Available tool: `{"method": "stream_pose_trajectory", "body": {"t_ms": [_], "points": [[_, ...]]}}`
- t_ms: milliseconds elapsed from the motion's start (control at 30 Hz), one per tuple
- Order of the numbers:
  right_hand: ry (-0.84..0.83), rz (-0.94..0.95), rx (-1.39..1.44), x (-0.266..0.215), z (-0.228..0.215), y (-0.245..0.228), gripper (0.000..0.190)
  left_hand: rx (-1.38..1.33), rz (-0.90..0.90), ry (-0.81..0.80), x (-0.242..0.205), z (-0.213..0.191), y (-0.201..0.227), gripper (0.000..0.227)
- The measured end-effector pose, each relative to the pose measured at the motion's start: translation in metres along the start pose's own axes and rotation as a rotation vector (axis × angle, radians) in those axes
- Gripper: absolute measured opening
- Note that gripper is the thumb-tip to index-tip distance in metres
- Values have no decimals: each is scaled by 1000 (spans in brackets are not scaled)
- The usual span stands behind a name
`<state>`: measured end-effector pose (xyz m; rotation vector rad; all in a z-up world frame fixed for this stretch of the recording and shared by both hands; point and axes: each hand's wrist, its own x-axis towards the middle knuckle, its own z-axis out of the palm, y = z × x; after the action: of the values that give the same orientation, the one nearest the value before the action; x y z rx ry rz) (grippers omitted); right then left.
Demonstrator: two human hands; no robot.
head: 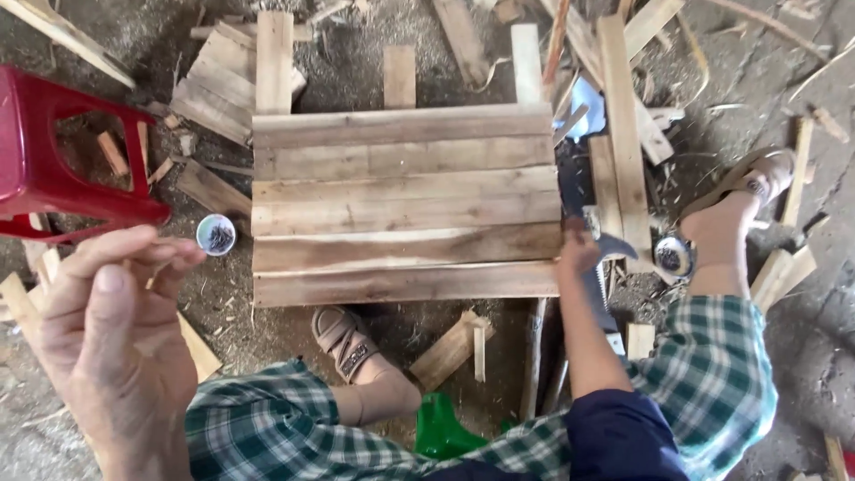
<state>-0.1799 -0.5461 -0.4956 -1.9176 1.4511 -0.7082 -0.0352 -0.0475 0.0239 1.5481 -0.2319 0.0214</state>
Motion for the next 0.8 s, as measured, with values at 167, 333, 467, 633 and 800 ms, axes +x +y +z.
{"method": "stream_pose_trajectory", "body": {"t_ms": [167, 333, 467, 633, 800], "points": [[56, -700, -53, -34, -57, -102, 38, 6, -58, -11, -4, -6, -11, 29], [116, -903, -388, -83, 17, -116, 18, 66, -54, -112, 5, -9, -21, 20], [-119, -935, -13, -136, 20, -198, 9, 430, 281, -296, 40, 3, -78, 17], [1, -1050, -336, -43, 73, -36, 28, 872, 399, -564, 101, 15, -317, 36], [104, -803, -618, -62, 71, -62, 32, 1308, -173, -565, 75, 65, -396, 63]]}}
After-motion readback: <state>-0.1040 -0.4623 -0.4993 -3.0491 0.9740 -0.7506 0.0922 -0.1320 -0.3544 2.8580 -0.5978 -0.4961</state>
